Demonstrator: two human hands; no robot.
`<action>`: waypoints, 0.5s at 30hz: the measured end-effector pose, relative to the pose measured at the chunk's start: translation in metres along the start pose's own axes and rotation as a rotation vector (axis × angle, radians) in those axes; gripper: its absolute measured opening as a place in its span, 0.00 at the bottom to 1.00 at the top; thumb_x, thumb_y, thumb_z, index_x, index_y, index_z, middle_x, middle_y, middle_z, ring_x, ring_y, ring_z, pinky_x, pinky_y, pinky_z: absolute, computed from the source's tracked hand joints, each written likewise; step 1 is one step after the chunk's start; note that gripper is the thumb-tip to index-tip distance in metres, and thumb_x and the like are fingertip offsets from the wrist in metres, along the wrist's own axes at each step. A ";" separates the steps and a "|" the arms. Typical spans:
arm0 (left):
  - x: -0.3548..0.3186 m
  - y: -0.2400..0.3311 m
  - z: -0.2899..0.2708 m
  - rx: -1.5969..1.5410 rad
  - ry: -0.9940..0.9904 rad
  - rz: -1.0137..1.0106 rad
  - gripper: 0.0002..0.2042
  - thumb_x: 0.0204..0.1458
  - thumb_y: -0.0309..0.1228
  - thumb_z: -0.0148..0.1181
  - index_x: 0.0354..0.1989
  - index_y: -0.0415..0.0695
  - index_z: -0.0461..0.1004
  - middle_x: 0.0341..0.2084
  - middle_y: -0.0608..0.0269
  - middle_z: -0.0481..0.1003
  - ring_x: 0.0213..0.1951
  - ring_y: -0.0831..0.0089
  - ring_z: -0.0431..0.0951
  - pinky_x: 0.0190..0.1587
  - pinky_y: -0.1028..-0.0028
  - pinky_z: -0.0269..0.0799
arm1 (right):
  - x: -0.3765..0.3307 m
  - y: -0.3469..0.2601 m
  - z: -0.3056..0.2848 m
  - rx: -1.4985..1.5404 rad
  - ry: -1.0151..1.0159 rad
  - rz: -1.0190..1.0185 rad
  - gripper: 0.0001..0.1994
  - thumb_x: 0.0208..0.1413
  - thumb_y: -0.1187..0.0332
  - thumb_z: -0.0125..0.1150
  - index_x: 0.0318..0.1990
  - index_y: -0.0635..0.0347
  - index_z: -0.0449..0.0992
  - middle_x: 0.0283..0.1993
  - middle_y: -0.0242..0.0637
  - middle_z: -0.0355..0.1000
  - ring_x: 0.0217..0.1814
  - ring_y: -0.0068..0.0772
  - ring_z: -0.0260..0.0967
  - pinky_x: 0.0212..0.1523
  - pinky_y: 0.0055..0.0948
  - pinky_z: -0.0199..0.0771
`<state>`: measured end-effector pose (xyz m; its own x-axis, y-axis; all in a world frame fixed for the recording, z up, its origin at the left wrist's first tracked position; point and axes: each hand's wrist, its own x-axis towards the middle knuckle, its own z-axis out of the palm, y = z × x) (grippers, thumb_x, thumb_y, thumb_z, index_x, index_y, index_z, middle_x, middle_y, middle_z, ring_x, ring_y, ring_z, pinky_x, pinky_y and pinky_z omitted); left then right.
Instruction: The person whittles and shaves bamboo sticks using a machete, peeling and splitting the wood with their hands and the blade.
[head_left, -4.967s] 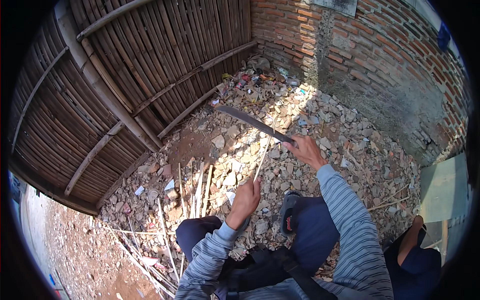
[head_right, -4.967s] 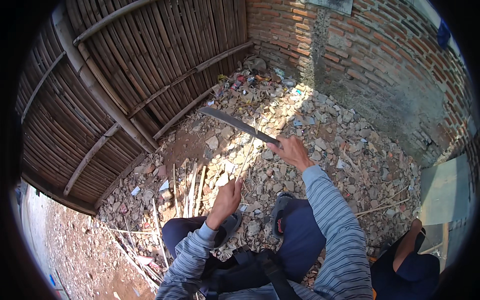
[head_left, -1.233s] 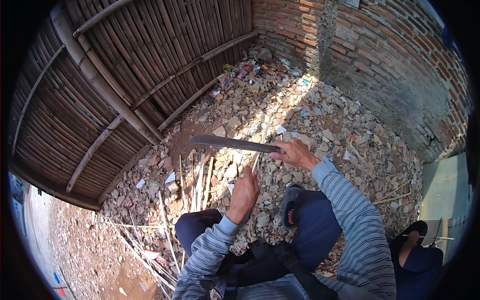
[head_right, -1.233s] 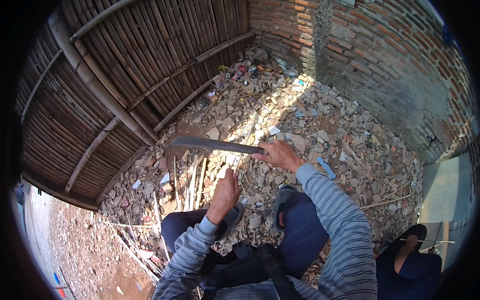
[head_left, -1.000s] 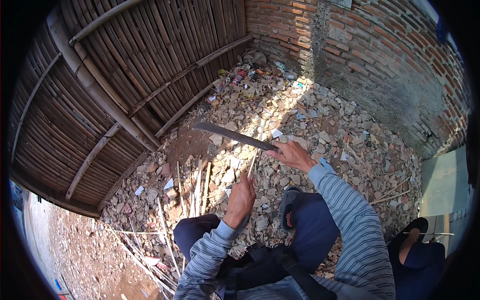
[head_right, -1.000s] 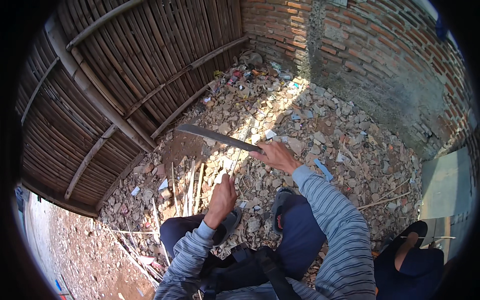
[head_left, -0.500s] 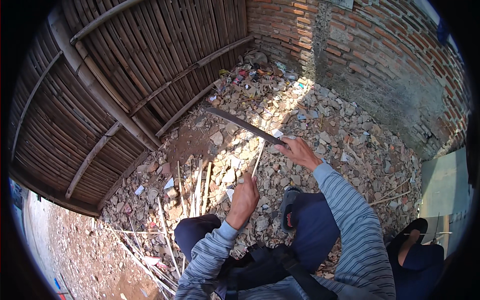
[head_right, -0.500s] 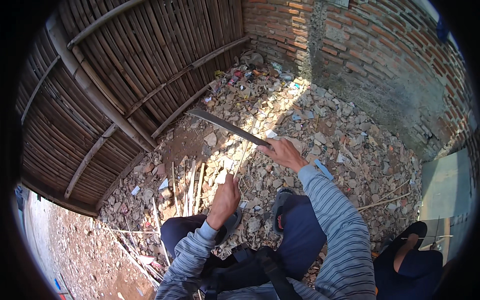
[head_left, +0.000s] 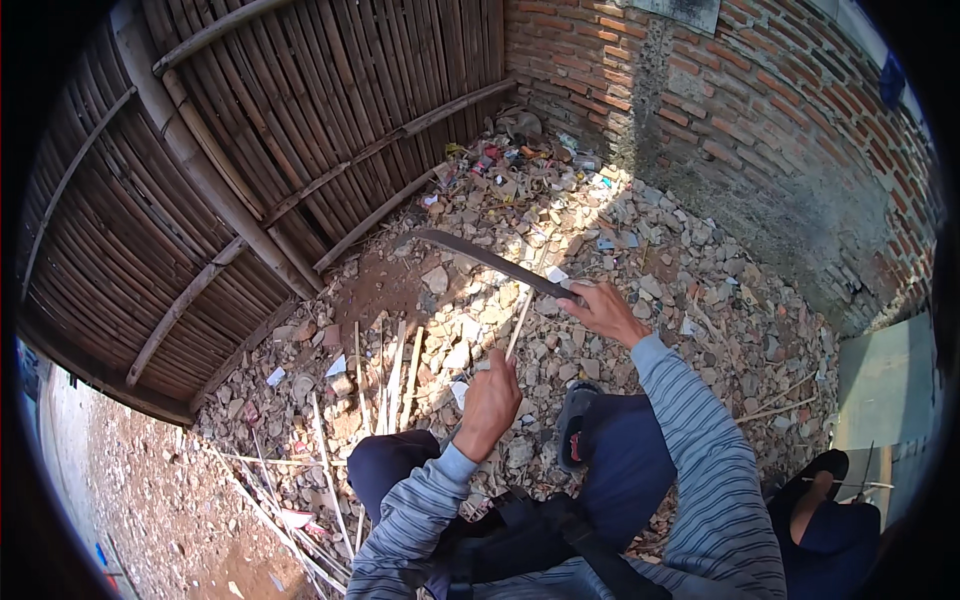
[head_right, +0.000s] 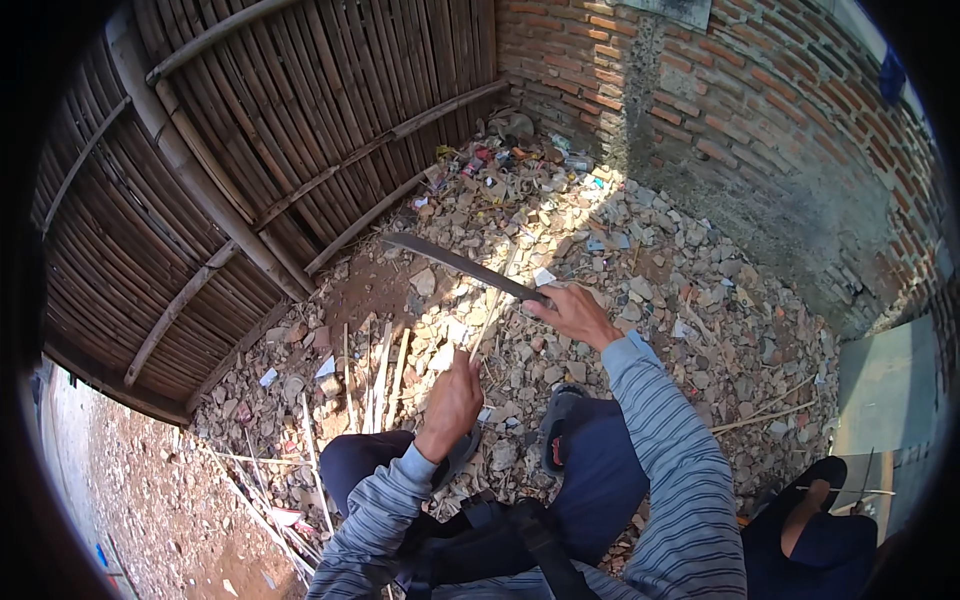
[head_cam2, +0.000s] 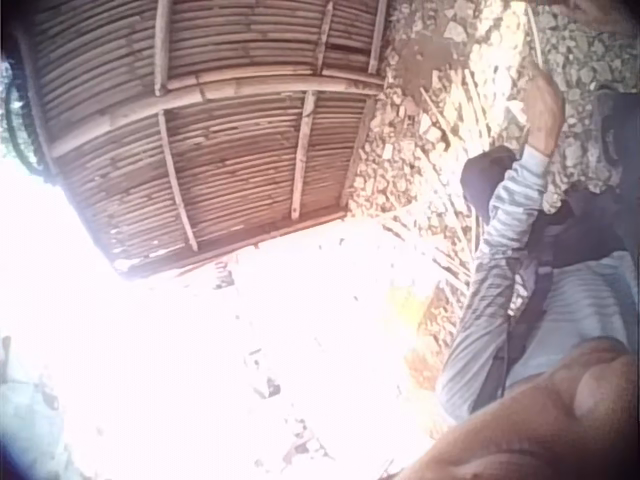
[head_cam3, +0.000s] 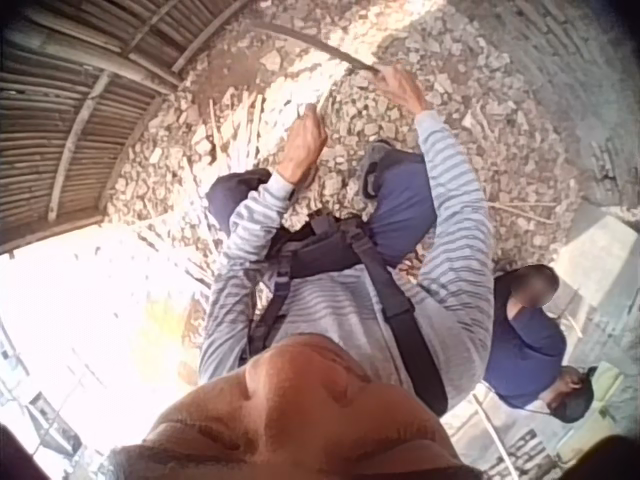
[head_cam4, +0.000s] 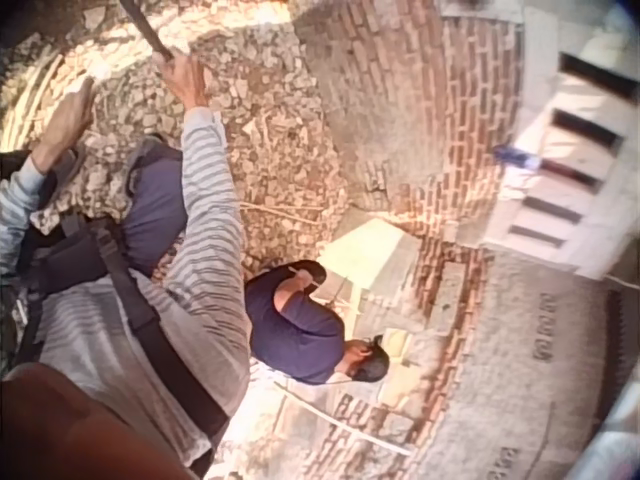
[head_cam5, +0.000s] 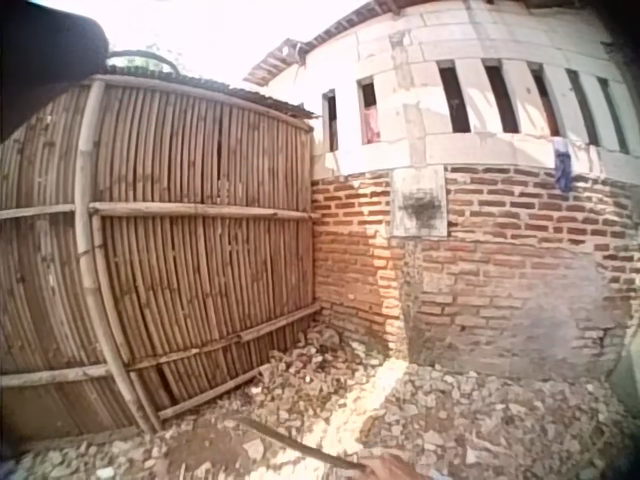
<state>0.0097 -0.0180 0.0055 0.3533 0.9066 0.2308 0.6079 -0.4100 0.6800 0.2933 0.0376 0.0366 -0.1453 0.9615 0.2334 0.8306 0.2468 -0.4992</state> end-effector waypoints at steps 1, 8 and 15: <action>0.002 0.000 0.000 0.005 0.007 0.013 0.12 0.72 0.33 0.49 0.41 0.35 0.62 0.15 0.36 0.73 0.19 0.35 0.76 0.22 0.42 0.70 | -0.001 -0.006 -0.004 -0.023 -0.061 0.007 0.33 0.66 0.36 0.57 0.44 0.65 0.83 0.18 0.46 0.71 0.21 0.53 0.71 0.29 0.51 0.70; 0.003 0.005 0.001 0.014 -0.011 0.091 0.11 0.72 0.32 0.49 0.42 0.35 0.61 0.14 0.38 0.72 0.18 0.36 0.73 0.21 0.45 0.66 | 0.006 0.038 -0.010 -0.017 0.106 0.171 0.32 0.66 0.37 0.58 0.49 0.62 0.84 0.19 0.47 0.74 0.22 0.50 0.75 0.31 0.49 0.74; -0.001 0.005 0.003 -0.030 -0.070 0.007 0.13 0.72 0.35 0.48 0.43 0.36 0.61 0.17 0.33 0.74 0.21 0.32 0.77 0.24 0.39 0.71 | -0.002 0.031 -0.010 -0.107 0.048 0.168 0.31 0.67 0.37 0.57 0.46 0.61 0.85 0.15 0.43 0.70 0.19 0.46 0.73 0.27 0.46 0.73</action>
<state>0.0146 -0.0217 0.0064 0.4071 0.8940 0.1870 0.5841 -0.4123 0.6992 0.3246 0.0423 0.0291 0.0233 0.9805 0.1951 0.8939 0.0669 -0.4432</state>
